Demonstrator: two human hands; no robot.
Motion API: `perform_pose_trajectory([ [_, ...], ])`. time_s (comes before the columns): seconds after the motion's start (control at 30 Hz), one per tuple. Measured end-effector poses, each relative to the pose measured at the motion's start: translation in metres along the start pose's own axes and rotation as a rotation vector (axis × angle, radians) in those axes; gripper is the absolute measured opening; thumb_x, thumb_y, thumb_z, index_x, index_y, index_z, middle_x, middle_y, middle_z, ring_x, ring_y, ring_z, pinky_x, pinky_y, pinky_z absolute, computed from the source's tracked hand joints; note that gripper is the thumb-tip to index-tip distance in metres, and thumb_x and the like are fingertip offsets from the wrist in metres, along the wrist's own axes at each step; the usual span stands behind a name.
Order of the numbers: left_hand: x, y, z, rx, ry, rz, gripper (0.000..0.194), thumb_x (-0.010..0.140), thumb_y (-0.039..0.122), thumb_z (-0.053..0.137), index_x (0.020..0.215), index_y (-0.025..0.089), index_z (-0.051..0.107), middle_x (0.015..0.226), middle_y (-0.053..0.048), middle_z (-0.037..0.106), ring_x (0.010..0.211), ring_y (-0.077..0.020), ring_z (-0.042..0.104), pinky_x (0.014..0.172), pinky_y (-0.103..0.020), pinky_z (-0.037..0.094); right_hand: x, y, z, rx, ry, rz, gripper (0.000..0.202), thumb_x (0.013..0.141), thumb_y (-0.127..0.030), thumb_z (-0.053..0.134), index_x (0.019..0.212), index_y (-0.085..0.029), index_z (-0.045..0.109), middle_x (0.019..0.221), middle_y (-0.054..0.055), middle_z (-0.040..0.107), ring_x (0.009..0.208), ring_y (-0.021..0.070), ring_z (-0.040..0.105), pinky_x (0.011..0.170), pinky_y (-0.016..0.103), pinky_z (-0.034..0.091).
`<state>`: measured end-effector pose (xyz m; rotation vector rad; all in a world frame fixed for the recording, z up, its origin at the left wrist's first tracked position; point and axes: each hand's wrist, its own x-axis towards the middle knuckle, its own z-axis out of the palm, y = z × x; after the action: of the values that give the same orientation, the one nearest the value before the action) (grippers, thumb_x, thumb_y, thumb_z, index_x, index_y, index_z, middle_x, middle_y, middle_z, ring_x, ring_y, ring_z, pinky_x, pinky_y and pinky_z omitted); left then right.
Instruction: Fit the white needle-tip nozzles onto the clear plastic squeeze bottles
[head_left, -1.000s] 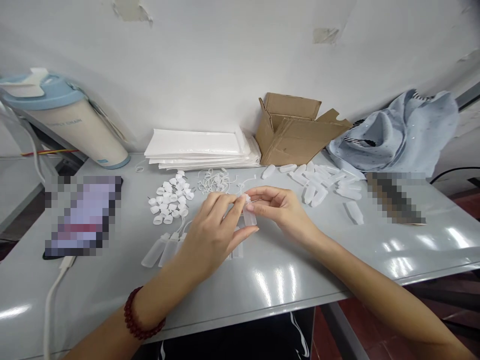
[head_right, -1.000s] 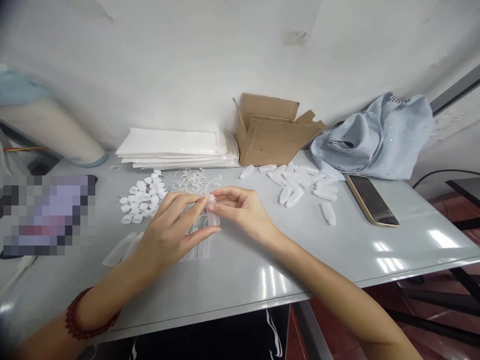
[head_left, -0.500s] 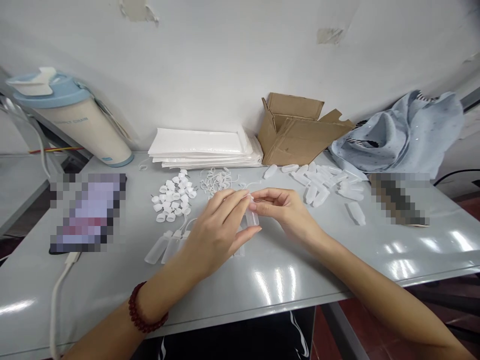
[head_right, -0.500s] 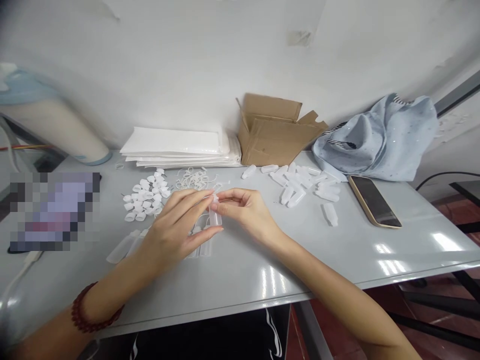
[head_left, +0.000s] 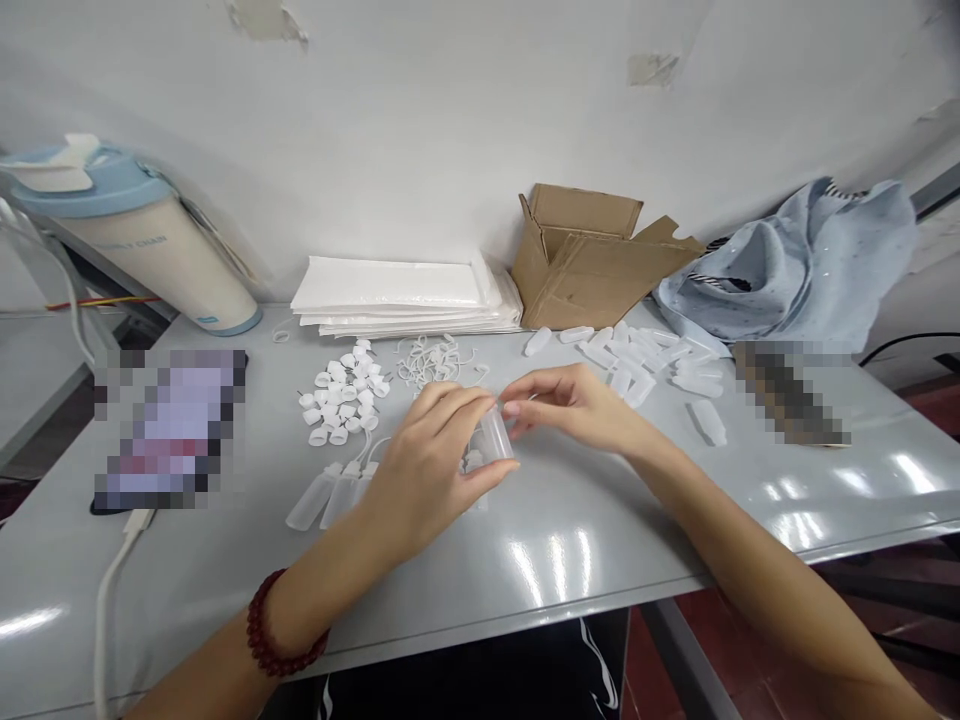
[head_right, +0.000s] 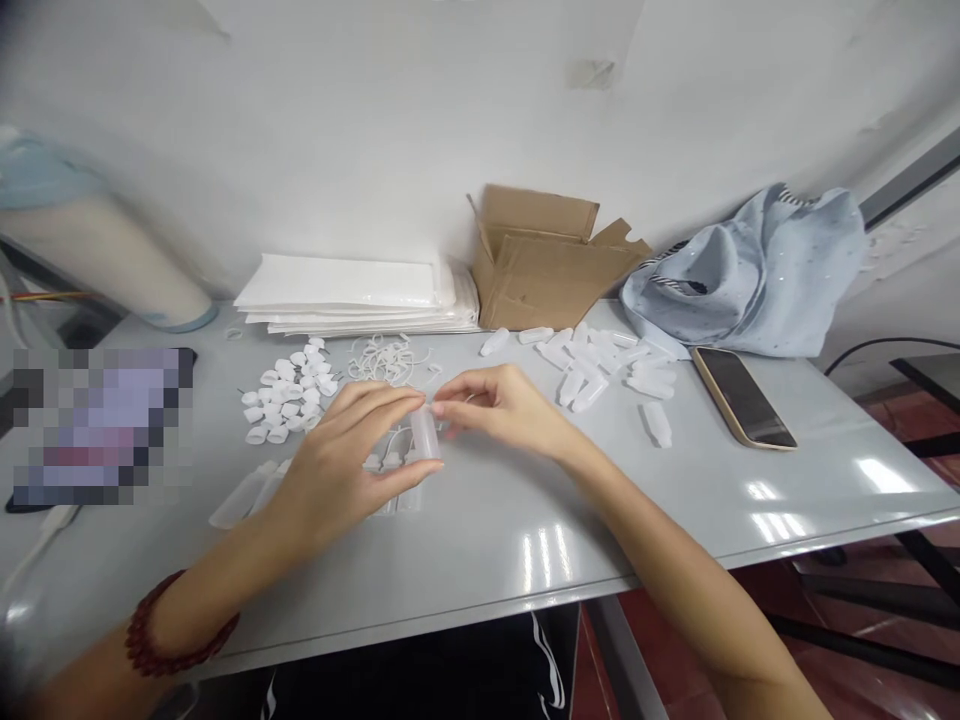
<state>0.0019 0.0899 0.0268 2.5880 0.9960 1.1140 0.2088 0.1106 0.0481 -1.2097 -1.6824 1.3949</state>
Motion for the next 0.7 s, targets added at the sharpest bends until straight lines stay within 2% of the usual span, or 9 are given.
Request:
perform_pose_trajectory([
  [0.03,0.0,0.0,0.0,-0.01,-0.025,-0.009,0.042,0.08,0.03,0.073,0.115,0.016,0.056,0.107,-0.01,0.067,0.103,-0.0273,0.055,0.085,-0.047,0.053,0.001,0.001,-0.008,-0.095,0.053,-0.043,0.023,0.08,-0.039,0.069,0.085,-0.017,0.073,0.076,0.003,0.071,0.063,0.0164,0.068,0.063,0.03,0.053],
  [0.13,-0.002,0.003,0.002,-0.053,-0.123,-0.028,0.044,0.075,0.027,0.077,0.113,0.014,0.058,0.107,-0.009,0.068,0.101,-0.0268,0.054,0.082,-0.045,0.053,0.007,0.009,-0.027,-0.323,0.336,-0.141,0.028,0.087,-0.041,0.059,0.077,-0.017,0.069,0.071,0.003,0.07,0.053,0.0141,0.064,0.058,0.029,0.05],
  [0.23,-0.003,0.006,0.003,-0.074,-0.225,-0.054,0.047,0.071,0.024,0.08,0.111,0.011,0.059,0.106,-0.009,0.069,0.102,-0.0271,0.054,0.084,-0.045,0.051,0.018,0.026,-0.036,-0.527,0.481,-0.181,0.02,0.089,-0.032,0.056,0.085,-0.016,0.068,0.078,0.007,0.071,0.071,0.0205,0.068,0.066,0.032,0.052],
  [0.33,-0.004,0.007,0.004,-0.059,-0.313,-0.084,0.048,0.069,0.024,0.081,0.109,0.01,0.059,0.106,-0.01,0.069,0.105,-0.0287,0.054,0.085,-0.046,0.049,0.029,0.045,-0.036,-0.808,0.48,-0.249,0.024,0.088,-0.016,0.048,0.105,-0.013,0.066,0.105,0.016,0.069,0.099,0.0291,0.065,0.081,0.041,0.052],
  [0.4,-0.005,0.006,0.004,-0.042,-0.357,-0.087,0.048,0.069,0.025,0.081,0.109,0.01,0.059,0.106,-0.01,0.069,0.106,-0.0292,0.054,0.086,-0.047,0.048,0.034,0.055,-0.035,-0.953,0.434,-0.28,0.039,0.089,-0.007,0.038,0.122,-0.01,0.058,0.126,0.02,0.059,0.119,0.0317,0.055,0.094,0.047,0.047],
  [0.47,-0.006,0.005,0.004,-0.025,-0.397,-0.083,0.046,0.069,0.025,0.081,0.107,0.012,0.059,0.106,-0.01,0.069,0.107,-0.0294,0.054,0.087,-0.046,0.047,0.037,0.061,-0.034,-1.088,0.372,-0.297,0.051,0.088,0.0,0.03,0.134,-0.01,0.048,0.141,0.02,0.047,0.132,0.0314,0.043,0.102,0.049,0.041],
  [0.57,-0.006,0.005,0.004,-0.009,-0.453,-0.077,0.041,0.069,0.024,0.08,0.103,0.014,0.059,0.105,-0.009,0.068,0.108,-0.0295,0.054,0.085,-0.045,0.046,0.039,0.067,-0.035,-1.207,0.299,-0.277,0.06,0.084,0.006,0.027,0.139,-0.011,0.043,0.15,0.016,0.039,0.139,0.0307,0.033,0.106,0.05,0.038],
  [0.7,-0.005,0.005,0.002,0.001,-0.501,-0.073,0.037,0.071,0.021,0.077,0.103,0.014,0.059,0.106,-0.008,0.069,0.108,-0.0292,0.053,0.085,-0.044,0.045,0.042,0.073,-0.038,-1.244,0.248,-0.274,0.06,0.081,0.008,0.027,0.135,-0.008,0.048,0.147,0.015,0.044,0.138,0.0298,0.034,0.105,0.048,0.039],
])
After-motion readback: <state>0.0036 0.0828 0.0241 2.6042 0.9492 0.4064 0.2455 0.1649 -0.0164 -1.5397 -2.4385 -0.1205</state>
